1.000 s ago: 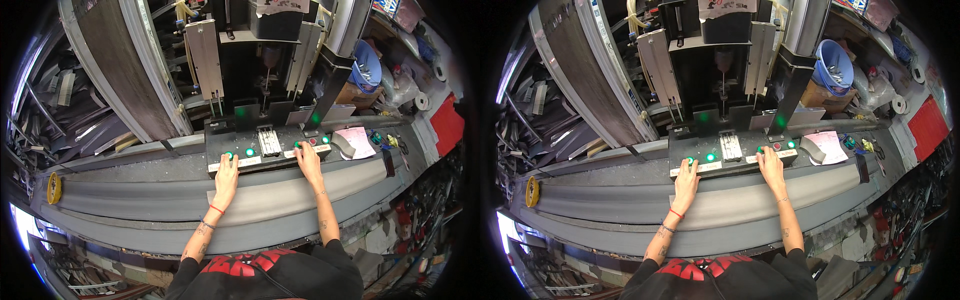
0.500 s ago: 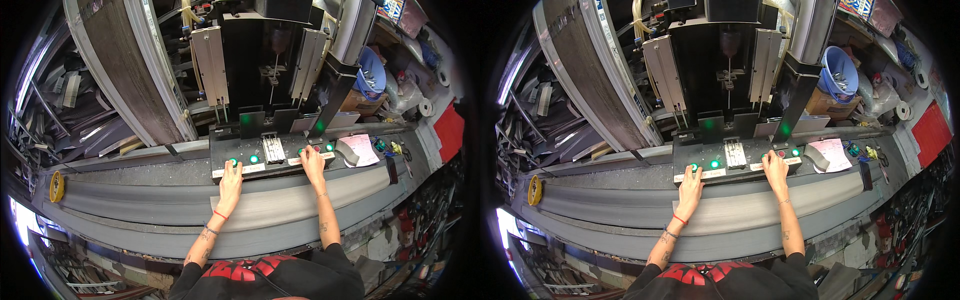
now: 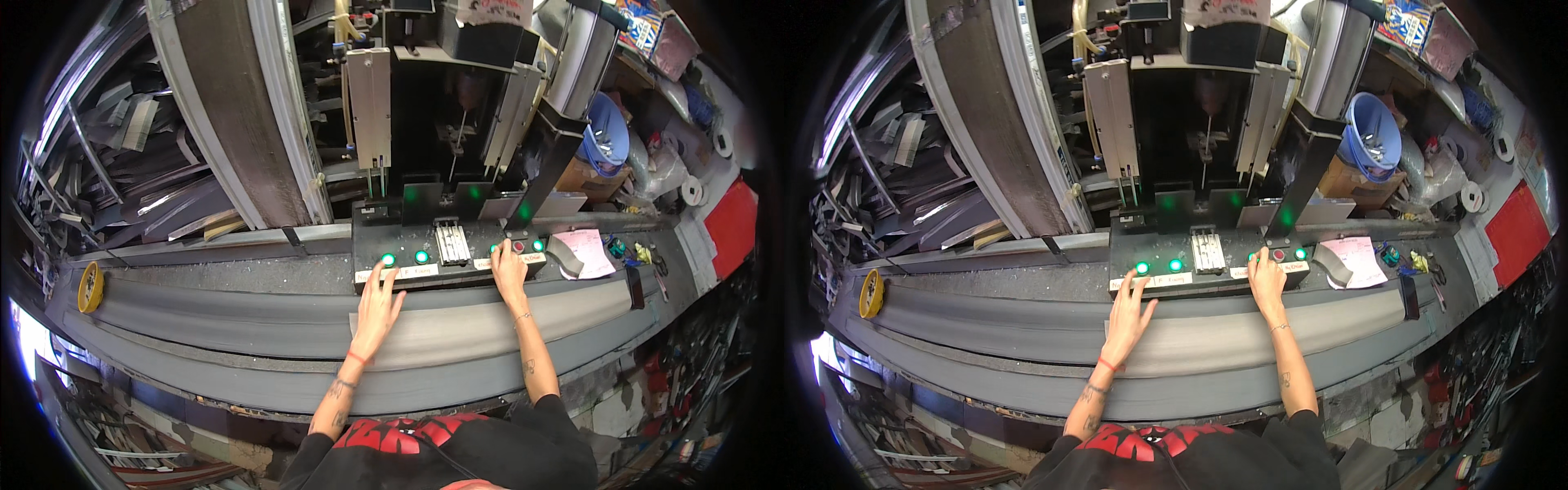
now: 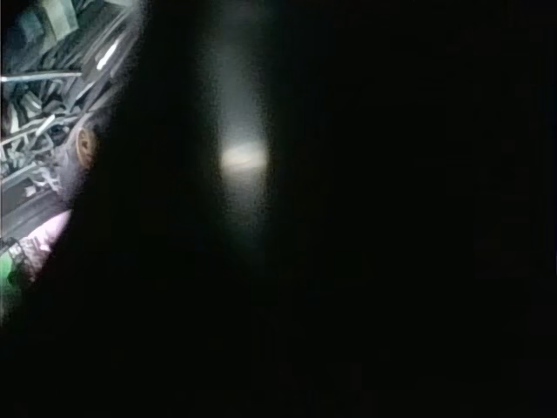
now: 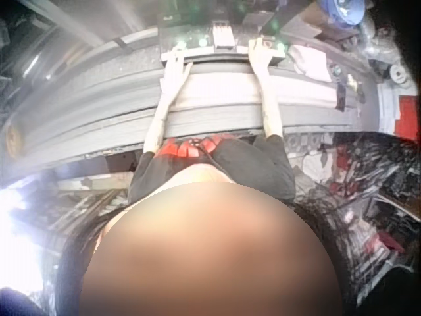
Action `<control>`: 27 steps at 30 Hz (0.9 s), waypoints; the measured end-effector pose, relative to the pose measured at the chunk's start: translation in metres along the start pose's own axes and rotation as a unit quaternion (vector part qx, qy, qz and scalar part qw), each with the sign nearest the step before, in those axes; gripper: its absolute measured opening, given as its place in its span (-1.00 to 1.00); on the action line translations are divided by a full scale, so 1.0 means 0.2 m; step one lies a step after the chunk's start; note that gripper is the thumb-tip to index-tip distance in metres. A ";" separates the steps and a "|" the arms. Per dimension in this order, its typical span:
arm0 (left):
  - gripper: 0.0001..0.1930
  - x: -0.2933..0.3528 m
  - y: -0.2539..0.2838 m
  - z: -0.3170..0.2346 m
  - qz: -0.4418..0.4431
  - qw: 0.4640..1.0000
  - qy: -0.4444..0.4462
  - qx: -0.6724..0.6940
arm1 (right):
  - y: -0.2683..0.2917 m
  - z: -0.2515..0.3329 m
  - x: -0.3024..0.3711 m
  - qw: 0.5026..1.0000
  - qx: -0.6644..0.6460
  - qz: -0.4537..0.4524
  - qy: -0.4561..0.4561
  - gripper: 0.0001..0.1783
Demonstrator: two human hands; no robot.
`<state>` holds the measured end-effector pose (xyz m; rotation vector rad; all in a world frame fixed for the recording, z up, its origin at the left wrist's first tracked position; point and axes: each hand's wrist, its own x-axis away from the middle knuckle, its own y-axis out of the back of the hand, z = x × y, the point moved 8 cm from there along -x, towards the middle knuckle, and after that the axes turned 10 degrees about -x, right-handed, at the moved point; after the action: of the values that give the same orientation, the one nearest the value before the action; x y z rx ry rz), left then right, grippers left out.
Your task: The person measures and marks a long metal profile with a tape measure and marker, then positions it in a cutting machine and operates the control panel to cut the piece. The cut segment is removed and placed aside.
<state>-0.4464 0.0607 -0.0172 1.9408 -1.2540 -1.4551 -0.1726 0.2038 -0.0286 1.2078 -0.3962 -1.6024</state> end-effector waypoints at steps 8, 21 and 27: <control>-0.63 0.83 0.45 0.40 -0.131 0.940 0.262 0.177 | 0.01 0.01 0.05 0.999 -0.017 -0.018 0.028 -0.75; -0.68 1.15 0.59 0.60 -0.282 0.895 0.345 0.000 | 0.01 0.02 0.08 0.997 -0.026 -0.051 0.042 -0.77; -0.74 1.13 0.60 0.59 -0.261 0.902 0.342 -0.029 | 0.02 0.02 0.07 0.996 -0.061 -0.054 0.025 -0.75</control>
<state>-0.5919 -0.1684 -0.0932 2.5358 -0.3844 -0.8250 -0.1729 0.1884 -0.0320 1.1903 -0.2013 -1.6595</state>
